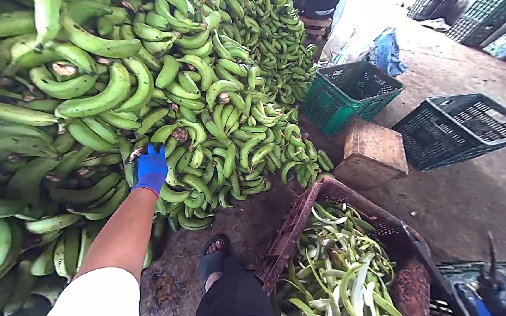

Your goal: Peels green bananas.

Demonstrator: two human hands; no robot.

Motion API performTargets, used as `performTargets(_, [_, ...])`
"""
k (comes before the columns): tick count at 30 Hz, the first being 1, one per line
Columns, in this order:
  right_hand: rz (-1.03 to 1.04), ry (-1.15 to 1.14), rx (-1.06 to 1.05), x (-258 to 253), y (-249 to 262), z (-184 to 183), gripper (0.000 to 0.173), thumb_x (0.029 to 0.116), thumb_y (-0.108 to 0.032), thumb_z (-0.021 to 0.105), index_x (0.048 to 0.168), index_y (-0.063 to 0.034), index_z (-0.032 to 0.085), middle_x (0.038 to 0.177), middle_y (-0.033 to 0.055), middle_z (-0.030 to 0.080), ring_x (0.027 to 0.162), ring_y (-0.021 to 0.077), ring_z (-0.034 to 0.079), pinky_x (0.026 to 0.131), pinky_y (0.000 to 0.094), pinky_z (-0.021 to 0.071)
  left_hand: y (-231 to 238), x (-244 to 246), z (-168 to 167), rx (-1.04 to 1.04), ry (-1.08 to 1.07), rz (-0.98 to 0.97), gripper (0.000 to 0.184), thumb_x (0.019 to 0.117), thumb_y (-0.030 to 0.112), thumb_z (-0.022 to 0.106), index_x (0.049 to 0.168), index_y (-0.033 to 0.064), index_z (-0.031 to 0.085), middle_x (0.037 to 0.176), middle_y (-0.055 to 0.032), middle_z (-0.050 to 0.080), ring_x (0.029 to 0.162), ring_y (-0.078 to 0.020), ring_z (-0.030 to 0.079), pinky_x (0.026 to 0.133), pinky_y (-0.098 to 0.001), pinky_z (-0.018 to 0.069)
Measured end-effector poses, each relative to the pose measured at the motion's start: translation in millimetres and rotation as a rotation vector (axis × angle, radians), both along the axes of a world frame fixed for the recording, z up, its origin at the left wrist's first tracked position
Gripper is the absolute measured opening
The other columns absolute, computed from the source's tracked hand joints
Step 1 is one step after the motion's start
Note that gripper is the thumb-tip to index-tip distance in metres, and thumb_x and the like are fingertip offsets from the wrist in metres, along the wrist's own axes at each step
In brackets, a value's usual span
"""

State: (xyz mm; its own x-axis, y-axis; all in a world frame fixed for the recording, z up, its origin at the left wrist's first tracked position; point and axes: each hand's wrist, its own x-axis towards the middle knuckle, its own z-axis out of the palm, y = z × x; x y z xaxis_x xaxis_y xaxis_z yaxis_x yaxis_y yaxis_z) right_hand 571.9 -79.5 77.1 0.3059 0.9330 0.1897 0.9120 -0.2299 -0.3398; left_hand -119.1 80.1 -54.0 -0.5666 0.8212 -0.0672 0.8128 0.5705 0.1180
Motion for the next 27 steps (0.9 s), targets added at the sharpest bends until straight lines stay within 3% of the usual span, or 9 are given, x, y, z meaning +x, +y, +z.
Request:
performTargets(4, [0.132,0.131,-0.037,-30.0,-5.3,1.2,0.066,0.0948,-0.025,0.067,0.145,0.0115,0.046,0.141,0.0341,0.054,0.133,0.04,0.054,0.115,0.0461,0.0403,-16.4,-7.4,24.9,0.272,-0.358,0.018,0.041,0.1042,0.016,0.052,0.143,0.0013,0.053,0.141,-0.035,0.049,0.124,-0.0559,0.052,0.099,-0.0738,0.0403])
performTargets(6, [0.266,0.254,-0.057,-49.0,-10.7,3.6,0.066,0.0932,-0.021,0.069,0.145,0.0124,0.045,0.138,0.0352,0.055,0.128,0.0408,0.058,0.111,0.0498,0.044,-33.4,3.0,49.0,0.298,-0.608,-0.034,0.038,0.1074,0.022,0.051,0.143,0.0085,0.053,0.133,-0.0288,0.058,0.112,-0.0464,0.062,0.093,-0.0663,0.0477])
performTargets(12, [0.575,0.926,-0.105,-103.0,-22.5,-1.2,0.084,0.081,-0.036,0.078,0.146,0.0067,0.045,0.141,0.0119,0.059,0.118,0.0095,0.064,0.097,0.0261,0.0556,-101.0,166.7,159.3,0.092,-0.89,-0.847,0.043,0.0978,0.013,0.064,0.14,0.0102,0.057,0.133,-0.0095,0.063,0.108,-0.0152,0.066,0.094,-0.0358,0.0554])
performTargets(14, [0.642,1.064,0.049,-101.8,-31.1,-0.1,0.082,0.083,-0.036,0.081,0.145,0.0049,0.046,0.138,0.0052,0.063,0.119,0.0091,0.065,0.1,0.0276,0.0563,-107.8,229.6,187.3,0.14,-0.919,-1.217,0.044,0.0931,0.014,0.07,0.136,0.0076,0.062,0.134,-0.0098,0.063,0.121,-0.0151,0.061,0.106,-0.0354,0.0478])
performTargets(16, [0.555,1.106,0.323,-94.2,-45.4,9.0,0.065,0.0832,-0.032,0.081,0.134,-0.0032,0.054,0.121,-0.007,0.07,0.111,0.0021,0.066,0.097,0.0245,0.056,-114.6,286.8,212.3,0.21,-1.053,-1.34,0.049,0.093,0.013,0.07,0.139,0.0019,0.057,0.132,-0.0114,0.063,0.12,-0.0129,0.06,0.106,-0.0316,0.0467])
performTargets(18, [0.494,1.167,0.553,-81.8,-51.0,20.0,0.052,0.0857,-0.034,0.078,0.131,-0.0158,0.061,0.118,-0.0126,0.072,0.109,0.0017,0.067,0.096,0.0254,0.0566,-123.4,334.0,222.7,0.297,-1.353,-1.185,0.06,0.0955,0.014,0.066,0.148,-0.0026,0.042,0.131,-0.0119,0.061,0.11,-0.0077,0.062,0.095,-0.0241,0.0518])
performTargets(20, [0.51,1.236,0.637,-71.4,-49.5,21.1,0.052,0.0907,-0.037,0.074,0.136,-0.0163,0.06,0.125,-0.0083,0.07,0.113,0.006,0.066,0.098,0.0291,0.0556,-134.9,375.2,216.0,0.258,-1.56,-0.967,0.068,0.0993,0.018,0.059,0.157,0.0041,0.026,0.135,-0.012,0.057,0.107,-0.0093,0.063,0.087,-0.0258,0.0548])
performTargets(24, [0.266,1.027,0.318,-77.6,-62.1,35.4,0.063,0.0848,-0.015,0.066,0.138,0.0102,0.045,0.115,0.0043,0.065,0.1,-0.0012,0.065,0.088,0.0189,0.0558,-152.0,427.5,180.6,0.134,-1.781,-0.487,0.049,0.1031,0.016,0.059,0.146,0.0001,0.04,0.119,-0.0166,0.064,0.092,-0.02,0.07,0.073,-0.0354,0.0614])
performTargets(27, [0.328,0.728,0.066,-74.1,-55.6,36.5,0.067,0.0909,-0.022,0.067,0.15,0.0025,0.045,0.137,0.0182,0.061,0.119,0.0146,0.062,0.104,0.0316,0.0489,-139.1,427.1,159.7,0.358,-1.757,-0.39,0.055,0.0985,0.01,0.065,0.146,-0.0011,0.039,0.118,-0.0172,0.064,0.091,-0.0193,0.07,0.075,-0.0344,0.0621])
